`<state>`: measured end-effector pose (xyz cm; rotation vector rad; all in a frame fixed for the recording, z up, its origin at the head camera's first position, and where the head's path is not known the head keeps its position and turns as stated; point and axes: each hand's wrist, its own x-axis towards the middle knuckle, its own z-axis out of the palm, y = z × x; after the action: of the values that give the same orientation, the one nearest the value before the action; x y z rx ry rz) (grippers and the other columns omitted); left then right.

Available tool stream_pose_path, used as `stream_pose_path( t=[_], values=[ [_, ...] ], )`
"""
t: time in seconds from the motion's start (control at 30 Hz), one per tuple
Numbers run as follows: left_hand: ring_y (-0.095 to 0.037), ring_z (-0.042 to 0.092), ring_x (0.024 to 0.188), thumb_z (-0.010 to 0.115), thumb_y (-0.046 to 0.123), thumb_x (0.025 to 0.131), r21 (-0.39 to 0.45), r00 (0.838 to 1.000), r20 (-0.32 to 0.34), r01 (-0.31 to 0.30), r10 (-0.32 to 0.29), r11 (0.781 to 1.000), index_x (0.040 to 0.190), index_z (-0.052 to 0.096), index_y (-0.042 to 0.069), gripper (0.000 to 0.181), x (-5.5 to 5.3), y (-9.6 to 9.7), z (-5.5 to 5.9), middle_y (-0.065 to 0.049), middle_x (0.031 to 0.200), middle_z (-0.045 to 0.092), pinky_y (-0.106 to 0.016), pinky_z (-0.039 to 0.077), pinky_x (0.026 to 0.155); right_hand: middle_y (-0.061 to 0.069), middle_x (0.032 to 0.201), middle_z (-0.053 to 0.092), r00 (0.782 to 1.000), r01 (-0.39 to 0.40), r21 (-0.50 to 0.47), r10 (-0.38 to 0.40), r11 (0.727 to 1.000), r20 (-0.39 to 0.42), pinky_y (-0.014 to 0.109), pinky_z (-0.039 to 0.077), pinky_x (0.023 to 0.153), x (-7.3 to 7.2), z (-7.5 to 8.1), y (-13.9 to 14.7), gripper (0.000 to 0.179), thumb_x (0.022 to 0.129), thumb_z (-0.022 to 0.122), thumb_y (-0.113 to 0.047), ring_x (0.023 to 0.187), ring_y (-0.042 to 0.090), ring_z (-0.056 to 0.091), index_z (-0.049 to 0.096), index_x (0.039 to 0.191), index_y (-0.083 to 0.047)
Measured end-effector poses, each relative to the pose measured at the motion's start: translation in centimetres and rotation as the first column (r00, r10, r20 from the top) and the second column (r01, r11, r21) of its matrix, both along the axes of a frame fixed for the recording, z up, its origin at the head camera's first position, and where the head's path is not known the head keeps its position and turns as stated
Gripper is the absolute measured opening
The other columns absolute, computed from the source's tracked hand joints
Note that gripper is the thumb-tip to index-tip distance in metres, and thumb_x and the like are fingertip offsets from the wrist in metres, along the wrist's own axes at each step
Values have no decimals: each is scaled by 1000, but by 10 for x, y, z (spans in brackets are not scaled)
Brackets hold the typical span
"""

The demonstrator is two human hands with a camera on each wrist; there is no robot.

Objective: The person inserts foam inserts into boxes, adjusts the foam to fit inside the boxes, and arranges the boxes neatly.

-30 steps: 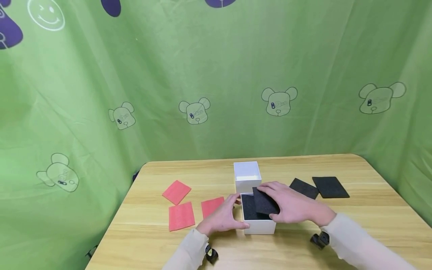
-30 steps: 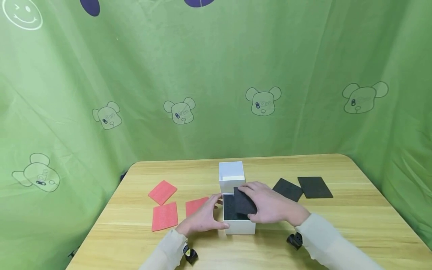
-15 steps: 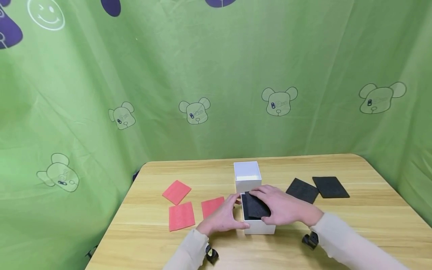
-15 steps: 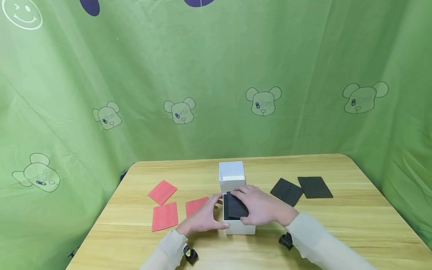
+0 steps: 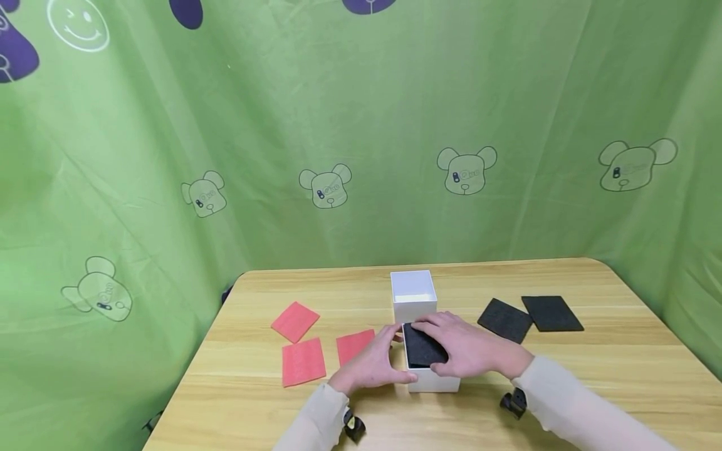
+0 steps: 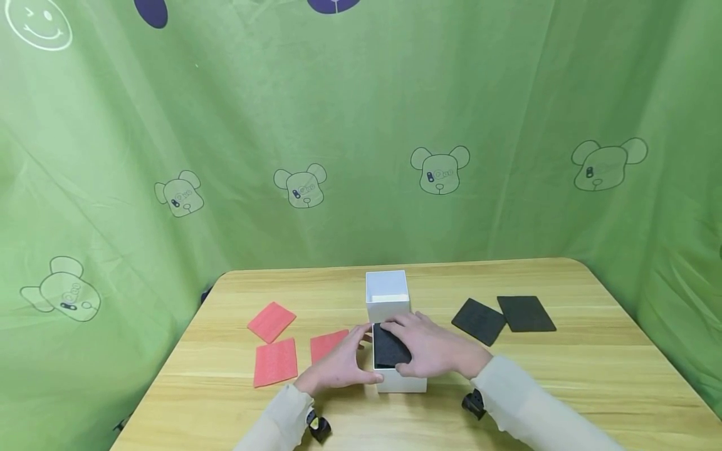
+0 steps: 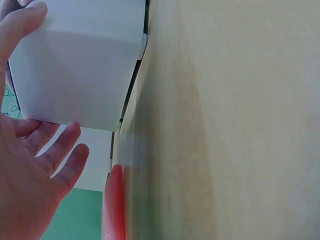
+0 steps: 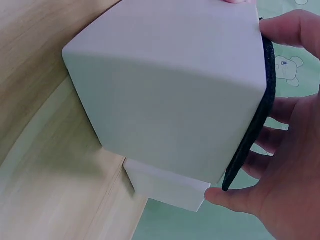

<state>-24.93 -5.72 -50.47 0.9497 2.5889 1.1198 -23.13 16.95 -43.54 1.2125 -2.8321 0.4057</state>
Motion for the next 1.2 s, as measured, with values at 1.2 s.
stream_pose_path(
  t=[1.2],
  values=[
    [-9,45,116,79,48,71,5,1000,-2,-9,9,1000,146,27,22,95,2,0,0,6,133,40,-27,41,97,7,135,48,993,-101,-85,96,991,-68,48,38,97,-1,-12,4,41,91,61,-32,120,27,44,58,128,-12]
  ],
)
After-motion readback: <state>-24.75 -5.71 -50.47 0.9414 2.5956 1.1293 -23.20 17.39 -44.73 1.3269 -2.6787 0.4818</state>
